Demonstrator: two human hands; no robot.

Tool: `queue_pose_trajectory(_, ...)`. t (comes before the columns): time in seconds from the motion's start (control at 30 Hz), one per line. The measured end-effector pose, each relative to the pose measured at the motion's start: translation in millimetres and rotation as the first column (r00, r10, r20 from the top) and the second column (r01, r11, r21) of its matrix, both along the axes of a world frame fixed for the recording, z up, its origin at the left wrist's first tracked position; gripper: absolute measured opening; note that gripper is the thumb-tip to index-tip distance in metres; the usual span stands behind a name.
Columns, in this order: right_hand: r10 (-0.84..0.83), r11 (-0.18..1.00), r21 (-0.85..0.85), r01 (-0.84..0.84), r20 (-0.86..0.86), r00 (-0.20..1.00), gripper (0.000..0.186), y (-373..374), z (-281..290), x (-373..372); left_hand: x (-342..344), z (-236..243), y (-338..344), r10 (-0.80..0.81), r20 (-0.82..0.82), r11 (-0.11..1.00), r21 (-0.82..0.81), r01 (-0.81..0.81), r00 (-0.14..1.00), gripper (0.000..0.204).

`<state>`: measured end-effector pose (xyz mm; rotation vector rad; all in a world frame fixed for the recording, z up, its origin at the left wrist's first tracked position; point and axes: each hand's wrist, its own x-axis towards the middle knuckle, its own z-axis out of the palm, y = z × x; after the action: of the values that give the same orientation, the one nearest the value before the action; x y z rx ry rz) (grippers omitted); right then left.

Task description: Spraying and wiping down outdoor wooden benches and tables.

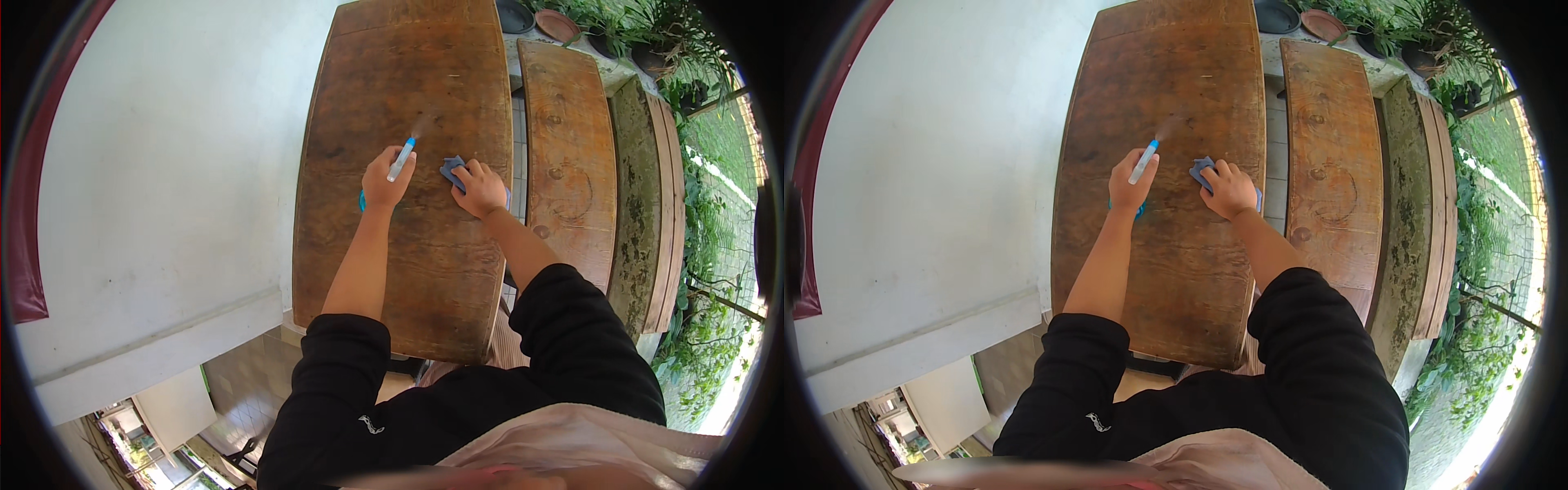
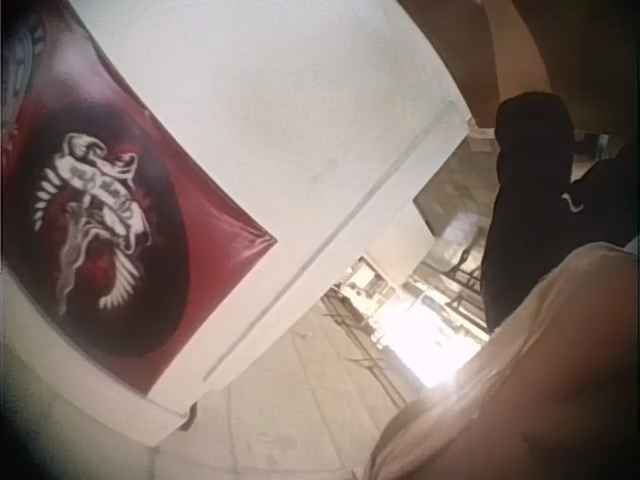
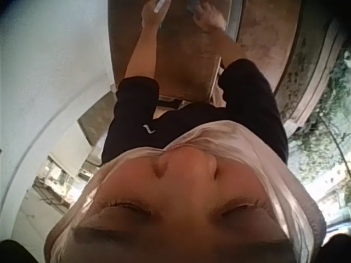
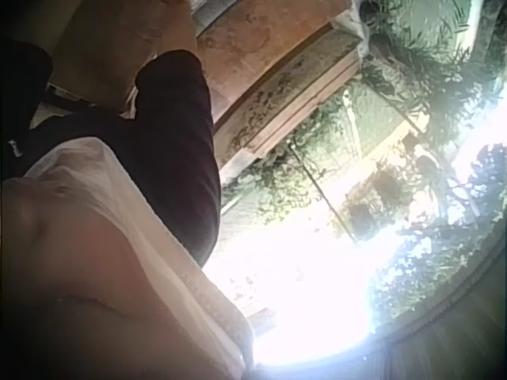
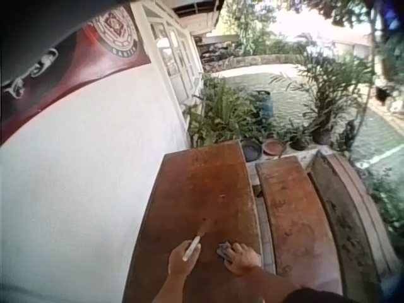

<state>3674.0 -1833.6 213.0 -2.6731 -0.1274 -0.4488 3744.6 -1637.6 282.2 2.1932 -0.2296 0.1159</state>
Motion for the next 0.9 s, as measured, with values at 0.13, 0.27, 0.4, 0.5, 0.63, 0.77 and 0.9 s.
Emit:
queue_pose_trajectory(0.13,0.011,1.0,-0.002,-0.011,0.021,1.0,0.024,-2,-1,1,2,13,-15,0.065,-0.212,0.989,0.145,-0.035,0.975,0.044)
queue_pose_trajectory(0.27,0.018,1.0,-0.008,-0.018,0.028,0.999,0.024,1,2,1,13,4,-14,0.017,-0.252,0.997,0.08,0.003,0.968,0.054)
queue_pose_trajectory(0.4,0.026,1.0,-0.016,-0.025,0.026,0.999,0.025,-1,3,3,22,-3,-12,0.006,-0.306,0.988,0.148,0.042,0.952,0.055)
queue_pose_trajectory(0.5,0.04,0.999,-0.016,-0.039,0.015,0.999,0.026,-1,2,4,27,-6,-15,0.006,-0.372,0.974,0.211,0.078,0.928,0.056)
queue_pose_trajectory(0.63,0.049,0.999,-0.008,-0.049,0.031,0.998,0.026,-2,0,3,18,-4,-25,-0.076,-0.367,0.961,0.22,0.166,0.927,0.061)
queue_pose_trajectory(0.77,0.052,0.999,0.001,-0.052,0.017,0.999,0.026,-2,1,4,18,-6,-13,-0.017,-0.315,0.971,0.222,0.091,0.949,0.057)
queue_pose_trajectory(0.9,0.059,0.998,0.011,-0.059,-0.016,0.998,0.026,-3,1,3,5,-10,-4,0.04,-0.283,0.999,-0.01,-0.044,0.958,0.044)
